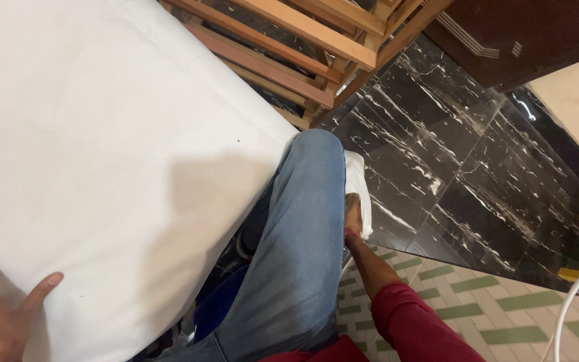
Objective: The person packs various snack items into a white reusable bag, then transfers them to a wooden rack. Items handled include biscuits, chips, and a small packet of grains.
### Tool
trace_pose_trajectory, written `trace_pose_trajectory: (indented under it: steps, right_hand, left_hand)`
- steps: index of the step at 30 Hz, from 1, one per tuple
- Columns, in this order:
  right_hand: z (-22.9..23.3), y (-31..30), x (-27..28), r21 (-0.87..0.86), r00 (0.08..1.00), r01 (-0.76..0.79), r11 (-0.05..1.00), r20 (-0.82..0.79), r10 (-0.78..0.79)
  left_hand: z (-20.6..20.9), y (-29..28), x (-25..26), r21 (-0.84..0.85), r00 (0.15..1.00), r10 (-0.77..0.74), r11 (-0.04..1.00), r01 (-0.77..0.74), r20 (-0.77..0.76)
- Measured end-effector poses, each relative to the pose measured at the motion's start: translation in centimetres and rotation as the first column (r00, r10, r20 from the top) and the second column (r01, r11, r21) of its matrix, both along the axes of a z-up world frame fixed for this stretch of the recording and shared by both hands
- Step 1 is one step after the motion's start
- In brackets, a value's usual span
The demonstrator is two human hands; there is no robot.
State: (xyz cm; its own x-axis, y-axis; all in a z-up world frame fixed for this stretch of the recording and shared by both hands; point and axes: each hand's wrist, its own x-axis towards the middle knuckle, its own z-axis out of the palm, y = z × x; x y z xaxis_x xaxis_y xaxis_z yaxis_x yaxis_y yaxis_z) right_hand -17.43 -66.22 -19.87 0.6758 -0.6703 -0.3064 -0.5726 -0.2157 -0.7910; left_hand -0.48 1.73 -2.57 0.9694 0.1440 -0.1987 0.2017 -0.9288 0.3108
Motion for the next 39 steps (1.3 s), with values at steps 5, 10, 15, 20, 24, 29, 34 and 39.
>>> trace_pose_trajectory:
  steps: [5, 10, 15, 20, 24, 29, 34, 39]
  right_hand:
    - [2.2, 0.2, -1.4, -0.196, 0.997, -0.074, 0.978, -0.005, 0.075]
    - [2.8, 1.6, -2.3, -0.160, 0.975, -0.137, 0.978, -0.197, 0.104]
    - [2.0, 2.0, -3.5, -0.697, 0.953, 0.269, 0.664, 0.092, -0.289]
    - [2.3, 1.7, -5.6, -0.546, 0.891, 0.377, 0.749, -0.009, -0.455]
    - [1.9, 2.9, -4.2, -0.015, 0.998, 0.059, 0.998, 0.020, -0.058]
    - [1.1, 4.6, -1.2, 0.431, 0.964, -0.266, 0.862, 0.100, 0.247]
    - [0.9, 5.4, 0.7, 0.493, 0.943, -0.313, 0.812, 0.061, 0.327]
    - [1.3, 4.5, 1.0, 0.512, 0.941, -0.299, 0.805, 0.017, 0.339]
  left_hand:
    - [-1.6, 1.3, -0.3, 0.018, 0.999, -0.040, 0.999, 0.039, 0.034]
    - [-3.4, 2.1, 0.2, -0.055, 0.996, -0.056, 0.997, 0.060, 0.068]
    - [-2.8, 1.9, -0.3, -0.050, 1.000, 0.013, 0.999, -0.013, -0.001]
    - [-0.9, 0.4, 0.1, -0.208, 0.999, 0.032, 0.978, -0.029, 0.012]
    - [0.7, -0.5, -0.1, 0.065, 0.997, 0.058, 0.996, -0.054, -0.048]
    - [3.5, -2.2, -0.2, 0.095, 0.994, 0.058, 0.994, -0.050, -0.088]
    - [6.3, -4.0, -0.3, 0.270, 0.998, 0.036, 0.963, -0.022, -0.047]
    - [7.7, -4.8, -0.5, 0.252, 1.000, 0.020, 0.967, -0.017, -0.007]
